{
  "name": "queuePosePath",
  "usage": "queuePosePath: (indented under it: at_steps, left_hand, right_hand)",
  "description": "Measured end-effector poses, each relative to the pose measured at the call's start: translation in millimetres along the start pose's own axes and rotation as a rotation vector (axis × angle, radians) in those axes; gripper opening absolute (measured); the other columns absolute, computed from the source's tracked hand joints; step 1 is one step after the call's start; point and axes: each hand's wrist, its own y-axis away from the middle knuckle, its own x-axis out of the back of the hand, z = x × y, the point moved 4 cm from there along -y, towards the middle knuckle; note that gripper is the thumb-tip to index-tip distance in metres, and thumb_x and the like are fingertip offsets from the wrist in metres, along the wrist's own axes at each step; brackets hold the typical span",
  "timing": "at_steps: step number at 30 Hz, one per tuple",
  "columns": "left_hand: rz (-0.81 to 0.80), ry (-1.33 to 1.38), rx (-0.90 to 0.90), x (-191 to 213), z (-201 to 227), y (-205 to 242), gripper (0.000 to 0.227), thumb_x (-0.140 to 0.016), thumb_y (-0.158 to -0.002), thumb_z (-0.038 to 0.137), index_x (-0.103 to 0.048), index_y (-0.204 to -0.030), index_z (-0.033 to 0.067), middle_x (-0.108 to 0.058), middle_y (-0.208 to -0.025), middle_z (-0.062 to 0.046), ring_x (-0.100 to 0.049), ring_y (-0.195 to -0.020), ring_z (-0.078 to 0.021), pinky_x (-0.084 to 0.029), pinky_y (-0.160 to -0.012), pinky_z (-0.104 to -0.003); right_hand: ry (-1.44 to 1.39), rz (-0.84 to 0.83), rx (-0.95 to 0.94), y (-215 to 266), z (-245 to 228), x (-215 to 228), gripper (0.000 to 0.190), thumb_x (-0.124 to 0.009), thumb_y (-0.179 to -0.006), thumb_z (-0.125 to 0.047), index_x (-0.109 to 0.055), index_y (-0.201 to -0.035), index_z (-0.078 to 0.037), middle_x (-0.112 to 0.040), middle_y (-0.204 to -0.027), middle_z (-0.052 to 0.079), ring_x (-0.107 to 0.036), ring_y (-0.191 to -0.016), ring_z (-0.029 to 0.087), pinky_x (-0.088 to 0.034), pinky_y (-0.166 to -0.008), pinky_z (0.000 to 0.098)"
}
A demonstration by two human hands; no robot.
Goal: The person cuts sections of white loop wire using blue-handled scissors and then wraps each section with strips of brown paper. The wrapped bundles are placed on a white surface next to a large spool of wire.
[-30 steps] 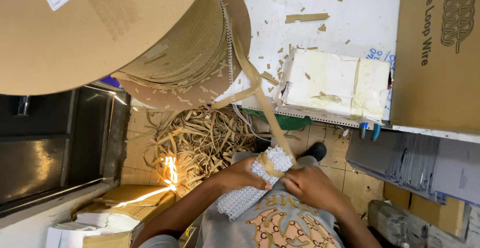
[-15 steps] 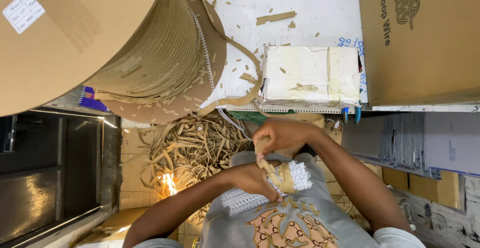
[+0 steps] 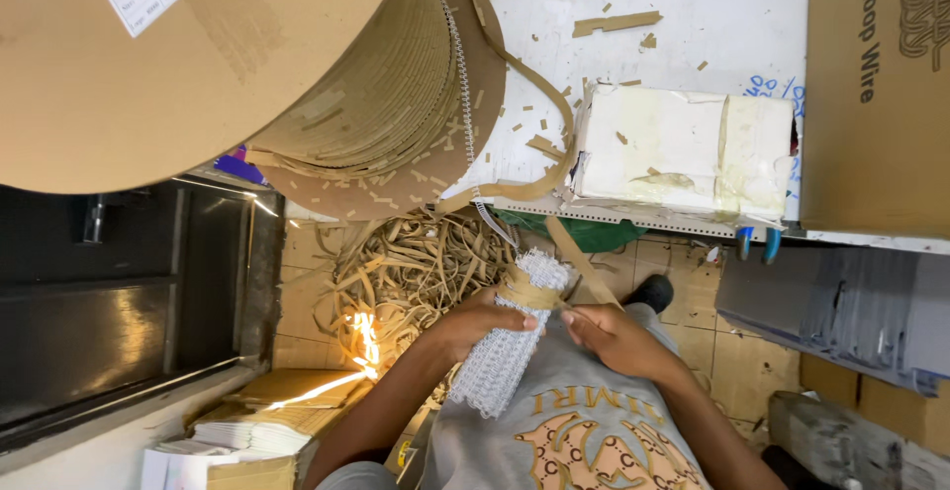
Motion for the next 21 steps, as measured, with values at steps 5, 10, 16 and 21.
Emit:
queuePosePath:
  at_steps: [5,10,16,21]
  left_hand:
    - [-0.061,0.202,0.049,16.2,26.4,-32.6,0.090,-0.091,-0.069,0.021,-0.056,-0.149,-0.0001,-0.077,-0.120,-0.023,-0.077,-0.102,-0.0339,-0.067,-0.090,-0.048]
    - [0.208,-0.142,0.021,-29.3,87.3,-16.6,0.091,-0.086,-0.071,0.036,-0.050,-0.151,0.0112,-0.076,-0.128,-0.012,-0.075,-0.109,-0.0294,-0.060,-0.091,-0.043]
    - [0.446,0.289,-0.133,-42.2,97.2,-65.7,0.096,-0.088,-0.067,0.034,-0.049,-0.150,0.0053,-0.073,-0.126,-0.016,-0.075,-0.119,-0.0341,-0.066,-0.102,-0.047]
    - [0.362,0.708,-0.269,-52.3,99.4,-69.8,0.074,-0.079,-0.075,0.051,-0.065,-0.134,0.0091,-0.059,-0.089,-0.007,-0.055,-0.075,-0.0208,-0.051,-0.068,-0.033]
  right_hand:
    - [0.016,0.071,-0.044,22.8,-28.9,-10.4,0.048,-0.045,-0.112,-0.051,-0.056,-0.082,-0.014,-0.045,-0.072,-0.004,-0.044,-0.064,0.011,-0.038,-0.064,0.0284]
    - [-0.312,0.301,-0.150,35.9,-71.1,-16.2,0.041,-0.049,-0.113,-0.037,-0.059,-0.090,-0.003,-0.048,-0.056,0.007,-0.045,-0.044,0.018,-0.047,-0.047,0.0346]
    - [-0.725,0.213,0.095,59.1,-65.7,-20.1,0.034,-0.054,-0.114,-0.025,-0.062,-0.092,0.001,-0.047,-0.053,0.003,-0.041,-0.036,0.015,-0.039,-0.033,0.0308]
    - [-0.448,-0.030,-0.215,29.8,-50.4,-43.0,0.047,-0.056,-0.110,-0.045,-0.063,-0.088,-0.005,-0.045,-0.054,-0.001,-0.044,-0.042,0.012,-0.044,-0.044,0.0275]
